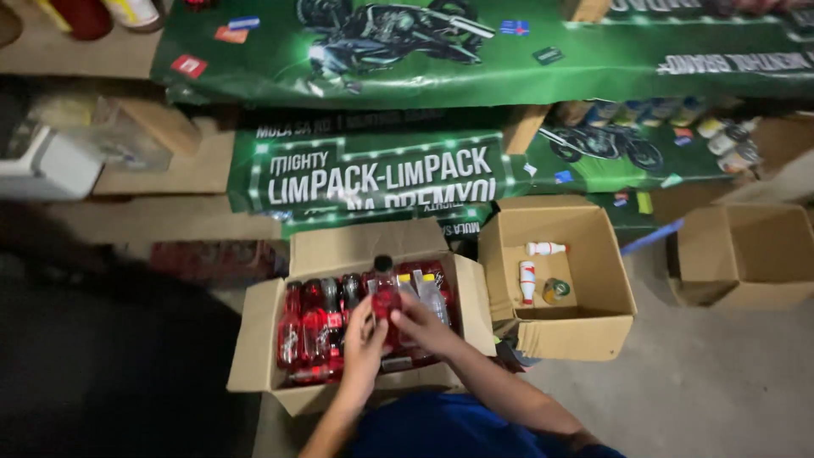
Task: Packing and organizing bottled and canned goods into cardboard boxes on the floor of a storage room.
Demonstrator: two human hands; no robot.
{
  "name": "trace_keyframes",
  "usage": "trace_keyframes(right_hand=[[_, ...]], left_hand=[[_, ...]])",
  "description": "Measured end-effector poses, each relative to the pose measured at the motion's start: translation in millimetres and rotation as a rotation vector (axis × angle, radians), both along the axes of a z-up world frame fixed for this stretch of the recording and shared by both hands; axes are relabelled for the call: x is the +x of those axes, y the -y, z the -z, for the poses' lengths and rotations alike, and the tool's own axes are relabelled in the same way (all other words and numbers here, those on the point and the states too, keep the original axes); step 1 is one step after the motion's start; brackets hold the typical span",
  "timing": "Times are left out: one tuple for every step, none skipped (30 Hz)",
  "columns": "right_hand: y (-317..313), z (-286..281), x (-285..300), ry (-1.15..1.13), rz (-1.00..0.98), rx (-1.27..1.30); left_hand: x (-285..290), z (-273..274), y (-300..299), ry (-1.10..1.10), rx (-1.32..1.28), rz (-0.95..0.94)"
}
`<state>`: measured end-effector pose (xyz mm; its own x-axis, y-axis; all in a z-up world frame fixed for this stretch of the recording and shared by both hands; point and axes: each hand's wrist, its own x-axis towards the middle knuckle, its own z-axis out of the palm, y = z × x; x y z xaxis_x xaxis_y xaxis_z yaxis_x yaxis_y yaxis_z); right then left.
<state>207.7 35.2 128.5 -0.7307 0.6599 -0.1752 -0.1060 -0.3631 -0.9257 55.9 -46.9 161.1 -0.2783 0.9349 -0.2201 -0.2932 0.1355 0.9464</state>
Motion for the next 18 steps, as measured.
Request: trace_keyframes(right_hand=[[-7,-4,1,0.006,0.013,0.092],[-14,-8,2,0.01,0.027,0.184],[-20,-9,4,0.011,0.004,0.181],[-27,-11,5,0.004,0.058,0.225],[-36,-15,5,-0.004,0.114,0.271],[-39,-21,7,-0.003,0.092,0.27],[-43,-27,6,0.011,0.077,0.174],[-46,-33,4,0.026,0.06,0.077],[-48,-36,3,0.024,0.048,0.077],[-50,-37,2,0.016,0.03,0.06],[-48,-37,2,0.013,0.011,0.039],[-45,-42,0,0.015,-0.002,0.034],[-43,-48,-3,0.081,-0.011,0.09],[-41,-55,-7,0.148,-0.021,0.146],[-42,-56,-10,0.147,-0.023,0.149],[-42,-58,-14,0.201,-0.006,0.121],[-42,-60,-18,0.258,0.014,0.089],[-47,-55,-23,0.26,0.015,0.09]], left_hand=[[2,-2,-6,0.052,0.051,-0.007],[4,-4,-12,0.103,0.102,-0.014],[7,-16,-16,0.104,0.1,-0.037],[9,-28,-20,0.126,0.003,-0.036],[11,-41,-27,0.15,-0.091,-0.033],[11,-18,-32,0.154,-0.091,-0.054],[8,5,-39,0.024,0.077,-0.058],[5,27,-45,-0.11,0.242,-0.062],[4,21,-46,-0.114,0.241,-0.074],[2,15,-48,-0.126,0.244,-0.08],[3,11,-45,-0.135,0.244,-0.087],[3,16,-41,-0.135,0.238,-0.099],[1,20,-40,-0.135,0.271,-0.127],[-1,23,-38,-0.136,0.305,-0.156],[-3,16,-35,-0.137,0.308,-0.158],[-6,9,-32,-0.106,0.227,-0.179],[-10,2,-29,-0.072,0.143,-0.197],[-18,9,-36,-0.069,0.144,-0.196]])
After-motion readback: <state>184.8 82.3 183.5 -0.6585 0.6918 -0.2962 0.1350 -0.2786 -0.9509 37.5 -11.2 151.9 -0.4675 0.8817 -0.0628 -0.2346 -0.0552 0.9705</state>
